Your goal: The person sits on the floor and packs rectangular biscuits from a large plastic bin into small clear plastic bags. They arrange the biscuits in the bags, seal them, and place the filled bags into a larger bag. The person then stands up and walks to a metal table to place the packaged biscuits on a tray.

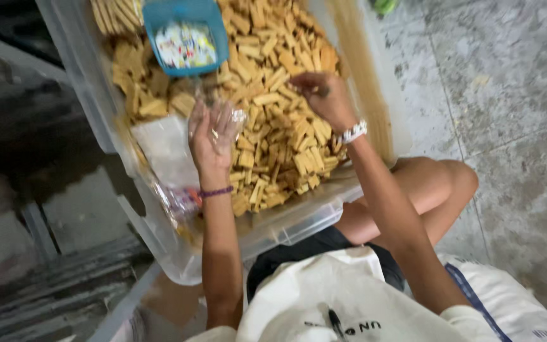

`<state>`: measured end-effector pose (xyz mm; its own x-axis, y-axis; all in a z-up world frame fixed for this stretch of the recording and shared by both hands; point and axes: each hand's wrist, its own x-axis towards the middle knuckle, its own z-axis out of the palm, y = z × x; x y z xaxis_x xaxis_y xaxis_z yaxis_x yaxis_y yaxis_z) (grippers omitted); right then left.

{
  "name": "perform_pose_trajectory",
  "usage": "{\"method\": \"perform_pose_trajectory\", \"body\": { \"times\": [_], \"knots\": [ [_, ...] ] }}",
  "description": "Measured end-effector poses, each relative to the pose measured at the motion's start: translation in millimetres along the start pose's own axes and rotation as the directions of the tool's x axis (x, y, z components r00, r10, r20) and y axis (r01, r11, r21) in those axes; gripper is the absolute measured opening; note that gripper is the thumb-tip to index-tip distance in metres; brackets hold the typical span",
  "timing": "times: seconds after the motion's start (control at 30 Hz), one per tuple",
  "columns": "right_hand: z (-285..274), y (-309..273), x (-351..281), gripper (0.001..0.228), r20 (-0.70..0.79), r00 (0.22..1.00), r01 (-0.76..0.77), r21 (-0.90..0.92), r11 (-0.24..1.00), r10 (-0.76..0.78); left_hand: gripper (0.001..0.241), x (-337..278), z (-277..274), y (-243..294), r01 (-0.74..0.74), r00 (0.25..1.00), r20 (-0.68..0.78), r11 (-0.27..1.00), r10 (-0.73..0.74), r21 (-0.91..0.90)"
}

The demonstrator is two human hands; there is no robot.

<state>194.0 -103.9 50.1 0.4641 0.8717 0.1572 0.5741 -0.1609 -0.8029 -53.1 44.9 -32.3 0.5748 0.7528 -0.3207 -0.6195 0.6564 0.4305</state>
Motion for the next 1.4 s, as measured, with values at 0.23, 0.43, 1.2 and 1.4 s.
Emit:
{"method": "perform_pose_trajectory", "body": {
  "times": [0.23,0.43,1.2,1.4],
  "knots": [
    [51,52,9,0.011,0.127,0.944,-0.267,-0.252,0.93,0.305,0.031,0,9,-7,0.018,0.996,0.092,0.998,-0.012,-0.066],
    [82,93,-8,0.013,0.175,0.933,-0.248,-0.319,0.915,0.314,0.03,-14,29,1,0.129,0.989,-0.053,0.985,-0.136,-0.113],
    [53,73,-24,0.042,0.546,0.788,0.565,-0.455,0.688,-0.285,0.028,-13,18,-5,0.118,0.992,0.064,0.954,-0.104,-0.275],
    [45,66,-23,0.032,0.567,0.792,0.519,-0.427,0.741,-0.227,0.027,-10,16,-7,0.116,0.993,0.049,0.953,-0.106,-0.279]
  ]
}}
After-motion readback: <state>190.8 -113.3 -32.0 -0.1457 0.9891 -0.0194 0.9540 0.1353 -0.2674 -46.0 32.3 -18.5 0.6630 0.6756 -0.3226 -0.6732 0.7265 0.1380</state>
